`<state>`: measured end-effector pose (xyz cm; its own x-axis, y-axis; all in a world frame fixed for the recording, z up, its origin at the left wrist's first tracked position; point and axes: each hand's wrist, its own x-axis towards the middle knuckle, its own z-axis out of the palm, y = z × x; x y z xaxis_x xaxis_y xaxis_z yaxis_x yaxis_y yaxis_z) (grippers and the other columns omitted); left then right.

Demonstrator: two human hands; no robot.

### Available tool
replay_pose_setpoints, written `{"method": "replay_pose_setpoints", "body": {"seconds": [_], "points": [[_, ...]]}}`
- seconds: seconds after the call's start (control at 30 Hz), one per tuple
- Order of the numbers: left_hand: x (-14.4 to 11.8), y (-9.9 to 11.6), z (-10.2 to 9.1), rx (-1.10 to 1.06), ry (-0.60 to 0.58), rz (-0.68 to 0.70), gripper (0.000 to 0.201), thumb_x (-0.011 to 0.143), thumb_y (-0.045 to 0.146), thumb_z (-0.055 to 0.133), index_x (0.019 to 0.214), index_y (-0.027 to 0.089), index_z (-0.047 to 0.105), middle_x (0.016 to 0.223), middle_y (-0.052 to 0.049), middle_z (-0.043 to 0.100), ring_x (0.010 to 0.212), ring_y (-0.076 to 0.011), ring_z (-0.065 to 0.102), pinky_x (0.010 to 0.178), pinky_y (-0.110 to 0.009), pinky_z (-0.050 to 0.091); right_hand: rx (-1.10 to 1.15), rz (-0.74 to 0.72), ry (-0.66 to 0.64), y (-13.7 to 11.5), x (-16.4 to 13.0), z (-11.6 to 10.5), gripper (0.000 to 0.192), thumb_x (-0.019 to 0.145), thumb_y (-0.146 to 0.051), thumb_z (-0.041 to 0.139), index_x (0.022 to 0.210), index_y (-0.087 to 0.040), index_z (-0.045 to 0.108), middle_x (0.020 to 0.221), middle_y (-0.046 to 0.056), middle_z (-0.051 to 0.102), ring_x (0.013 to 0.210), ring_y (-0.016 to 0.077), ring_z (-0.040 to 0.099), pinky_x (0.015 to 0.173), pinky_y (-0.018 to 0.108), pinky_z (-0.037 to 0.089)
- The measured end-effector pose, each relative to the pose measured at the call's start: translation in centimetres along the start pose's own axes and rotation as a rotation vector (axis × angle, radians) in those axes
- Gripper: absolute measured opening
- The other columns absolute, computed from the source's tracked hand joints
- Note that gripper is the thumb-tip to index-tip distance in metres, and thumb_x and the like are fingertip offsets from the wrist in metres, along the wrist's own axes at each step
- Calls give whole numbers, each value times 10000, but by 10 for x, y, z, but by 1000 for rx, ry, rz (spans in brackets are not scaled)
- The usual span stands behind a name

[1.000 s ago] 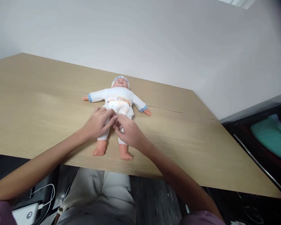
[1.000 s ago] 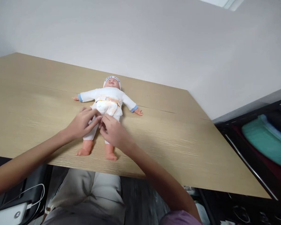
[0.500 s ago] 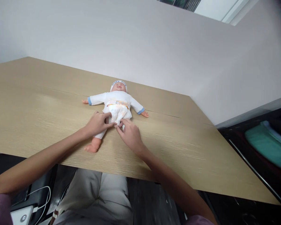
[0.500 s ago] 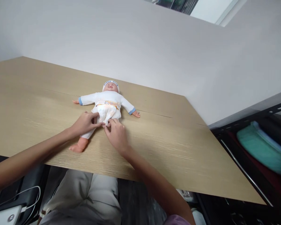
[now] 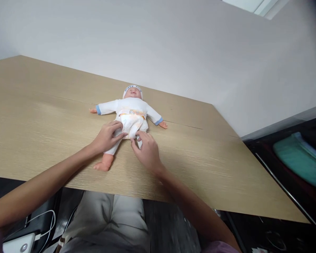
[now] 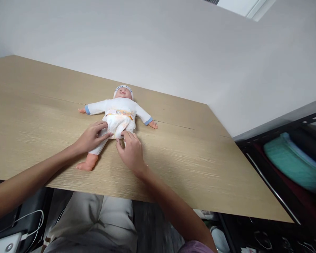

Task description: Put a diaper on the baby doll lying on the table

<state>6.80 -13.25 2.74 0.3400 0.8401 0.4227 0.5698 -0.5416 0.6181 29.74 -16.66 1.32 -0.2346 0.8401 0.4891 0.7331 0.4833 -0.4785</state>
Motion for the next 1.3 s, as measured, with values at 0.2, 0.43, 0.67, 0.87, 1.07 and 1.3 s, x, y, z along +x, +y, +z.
{"method": "replay_pose_setpoints", "body": {"seconds": [0.2,0.43,0.67,0.87,1.07,1.3], "points": [[-1,0,1,34,-13,-76,299,1042,485,711,923,240,587,782,-2,552,800,-241,532,778,-367,373,59,72,-15,4,1,5,162,1037,-359,691,1129,-226,697,967,68,730,946,286,682,877,388,519],[2,-8,1,-200,9,-205,385,927,517,801,1073,232,589,884,10,600,786,-202,508,750,-345,375,199,220,-9,3,5,3,239,1003,-472,736,1093,-255,691,821,-10,700,775,221,684,772,339,504],[7,-10,-11,-379,26,-367,566,756,486,952,1052,237,538,978,3,655,842,-192,577,800,-352,455,125,127,46,-9,0,-4,207,1063,-324,697,1256,-251,718,1060,42,863,828,244,725,849,396,559],[3,-10,-9,-355,102,-471,687,697,533,1018,1135,238,578,1049,-34,768,937,-242,694,840,-375,504,-47,-7,-2,-7,-3,0,102,1074,-262,708,1141,-229,777,1101,89,828,1029,325,685,963,467,552],[2,-15,-11,-347,13,-393,508,757,608,972,946,207,725,944,-21,735,852,-214,646,780,-347,453,-56,-28,-47,-8,-7,4,229,1064,-317,749,1258,-197,766,1257,139,762,1175,362,636,1070,514,553],[5,-11,-14,-517,-64,-430,547,695,656,993,884,207,744,862,-1,686,771,-178,566,695,-317,392,15,-33,-81,-13,-8,3,346,1043,-361,762,1348,-209,703,1416,133,755,1261,370,622,1154,535,519]]}}
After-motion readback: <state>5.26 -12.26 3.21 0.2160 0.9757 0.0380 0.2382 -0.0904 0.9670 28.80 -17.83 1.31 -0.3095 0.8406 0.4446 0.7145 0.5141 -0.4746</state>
